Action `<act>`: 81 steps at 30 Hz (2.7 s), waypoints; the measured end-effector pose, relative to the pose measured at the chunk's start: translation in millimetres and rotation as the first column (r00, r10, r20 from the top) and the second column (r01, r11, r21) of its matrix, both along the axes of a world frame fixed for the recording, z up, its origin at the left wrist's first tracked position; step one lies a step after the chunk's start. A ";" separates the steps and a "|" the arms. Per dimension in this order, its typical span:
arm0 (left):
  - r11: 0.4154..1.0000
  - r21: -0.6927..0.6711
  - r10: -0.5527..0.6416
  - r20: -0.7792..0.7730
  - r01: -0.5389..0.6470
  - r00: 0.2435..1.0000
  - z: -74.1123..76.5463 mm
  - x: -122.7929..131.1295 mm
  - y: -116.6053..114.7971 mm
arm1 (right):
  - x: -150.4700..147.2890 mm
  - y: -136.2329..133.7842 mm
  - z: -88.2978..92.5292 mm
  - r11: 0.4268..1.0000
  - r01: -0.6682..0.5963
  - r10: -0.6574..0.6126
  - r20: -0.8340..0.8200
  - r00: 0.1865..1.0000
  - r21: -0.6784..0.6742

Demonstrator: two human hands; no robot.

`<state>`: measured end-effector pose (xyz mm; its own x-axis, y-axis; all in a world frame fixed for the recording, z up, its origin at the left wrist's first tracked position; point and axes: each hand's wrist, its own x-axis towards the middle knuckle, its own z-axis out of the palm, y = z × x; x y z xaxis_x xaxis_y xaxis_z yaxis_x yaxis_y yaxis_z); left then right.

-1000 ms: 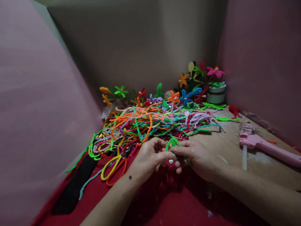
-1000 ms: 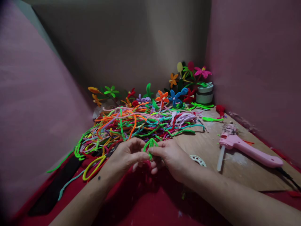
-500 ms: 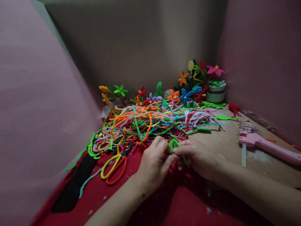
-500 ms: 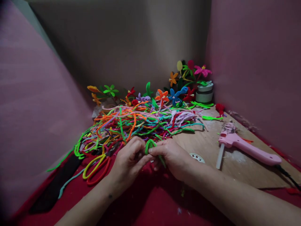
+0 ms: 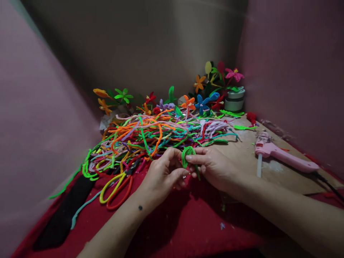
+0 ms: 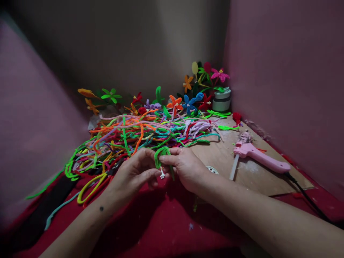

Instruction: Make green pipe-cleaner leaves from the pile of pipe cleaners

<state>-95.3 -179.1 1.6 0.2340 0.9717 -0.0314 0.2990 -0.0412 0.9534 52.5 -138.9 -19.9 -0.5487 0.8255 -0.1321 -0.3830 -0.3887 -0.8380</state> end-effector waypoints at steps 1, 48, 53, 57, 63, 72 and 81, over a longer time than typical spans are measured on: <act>1.000 -0.015 0.003 -0.010 -0.003 1.000 -0.3 0.2 0.0 | -0.7 -0.6 0.9 1.000 0.002 -0.002 -0.009 1.000 -0.019; 0.979 -0.195 0.116 0.329 -0.053 0.937 1.1 3.7 1.8 | 1.2 3.1 -1.0 0.996 0.002 0.000 -0.025 1.000 0.090; 0.977 -0.136 0.202 0.343 -0.164 0.917 3.2 -2.8 5.1 | 5.8 -0.1 11.6 0.968 -0.041 -0.009 0.199 0.980 0.246; 0.978 -0.127 0.198 0.356 -0.163 0.913 4.8 -7.5 7.0 | 8.0 -3.6 18.5 0.964 -0.145 0.039 0.420 0.907 0.224; 0.993 -0.086 0.108 0.397 -0.081 0.911 6.6 -11.6 6.6 | 6.2 -0.8 9.8 0.958 -0.084 0.031 0.193 0.981 0.274; 0.976 0.000 0.213 0.178 -0.216 0.961 8.0 6.7 -1.0 | 5.7 -8.5 12.5 0.909 0.171 -0.214 0.073 0.974 0.379; 0.970 0.000 0.242 0.113 -0.243 0.964 8.6 11.4 -5.3 | 6.2 -11.5 5.6 0.661 0.183 -0.510 0.256 0.821 0.728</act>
